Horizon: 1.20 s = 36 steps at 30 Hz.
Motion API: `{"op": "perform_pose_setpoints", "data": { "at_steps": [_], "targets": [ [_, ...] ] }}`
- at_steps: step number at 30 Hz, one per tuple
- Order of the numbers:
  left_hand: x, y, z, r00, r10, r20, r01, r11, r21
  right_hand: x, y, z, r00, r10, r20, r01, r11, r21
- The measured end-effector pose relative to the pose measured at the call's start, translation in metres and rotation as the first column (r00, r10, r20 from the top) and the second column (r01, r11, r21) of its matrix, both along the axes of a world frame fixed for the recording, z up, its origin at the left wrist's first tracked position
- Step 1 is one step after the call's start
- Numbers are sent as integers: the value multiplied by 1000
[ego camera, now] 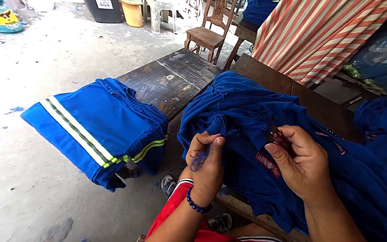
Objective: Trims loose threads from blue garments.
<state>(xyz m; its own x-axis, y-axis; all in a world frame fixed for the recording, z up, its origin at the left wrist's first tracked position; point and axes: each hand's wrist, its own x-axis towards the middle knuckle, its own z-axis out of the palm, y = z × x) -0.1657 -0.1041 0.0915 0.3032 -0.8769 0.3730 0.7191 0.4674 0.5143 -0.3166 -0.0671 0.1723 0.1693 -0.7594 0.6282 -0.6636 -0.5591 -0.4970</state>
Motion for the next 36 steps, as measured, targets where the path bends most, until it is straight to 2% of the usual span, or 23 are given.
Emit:
{"op": "perform_pose_setpoints", "data": {
  "at_steps": [5, 8, 10, 13, 16, 19, 22, 24, 30, 34, 36],
  "targets": [
    [5, 1, -2, 994, -104, -32, 101, 991, -87, 20, 9, -3, 926, -170, -338, 120, 979, -163],
    [6, 2, -1, 993, -116, -21, 113, 987, -113, 30, 8, -5, 905, -186, -382, 114, 973, -202],
    [9, 2, 0, 986, -158, -44, 151, 979, -136, 29, 8, -6, 958, -101, -268, 64, 988, -144],
    [12, 2, 1, 965, -247, -84, 228, 956, -185, 18, 8, -10, 998, 28, 54, -26, 999, -46],
    [12, -1, 2, 975, -210, 72, 221, 950, -219, 8, 6, -16, 934, 59, 351, -72, 997, 24],
    [12, -6, 5, 959, -49, 278, 98, 981, -167, 6, 9, -17, 905, 58, 421, -80, 996, 35],
    [10, -9, 5, 902, 124, 413, -74, 988, -135, 8, 11, -18, 937, 57, 346, -69, 997, 22],
    [11, -10, 6, 893, 162, 420, -116, 984, -133, 7, 13, -19, 960, 48, 276, -53, 999, 11],
    [13, -3, -1, 970, -52, 238, 82, 990, -117, 10, 19, -25, 996, -85, 9, 86, 996, -32],
    [12, 2, -3, 979, -152, 137, 167, 980, -106, 20, 15, -25, 952, -221, -212, 197, 972, -126],
    [11, 4, -4, 978, -175, 112, 189, 974, -127, 25, 11, -24, 933, -256, -253, 221, 962, -159]
  ]
}}
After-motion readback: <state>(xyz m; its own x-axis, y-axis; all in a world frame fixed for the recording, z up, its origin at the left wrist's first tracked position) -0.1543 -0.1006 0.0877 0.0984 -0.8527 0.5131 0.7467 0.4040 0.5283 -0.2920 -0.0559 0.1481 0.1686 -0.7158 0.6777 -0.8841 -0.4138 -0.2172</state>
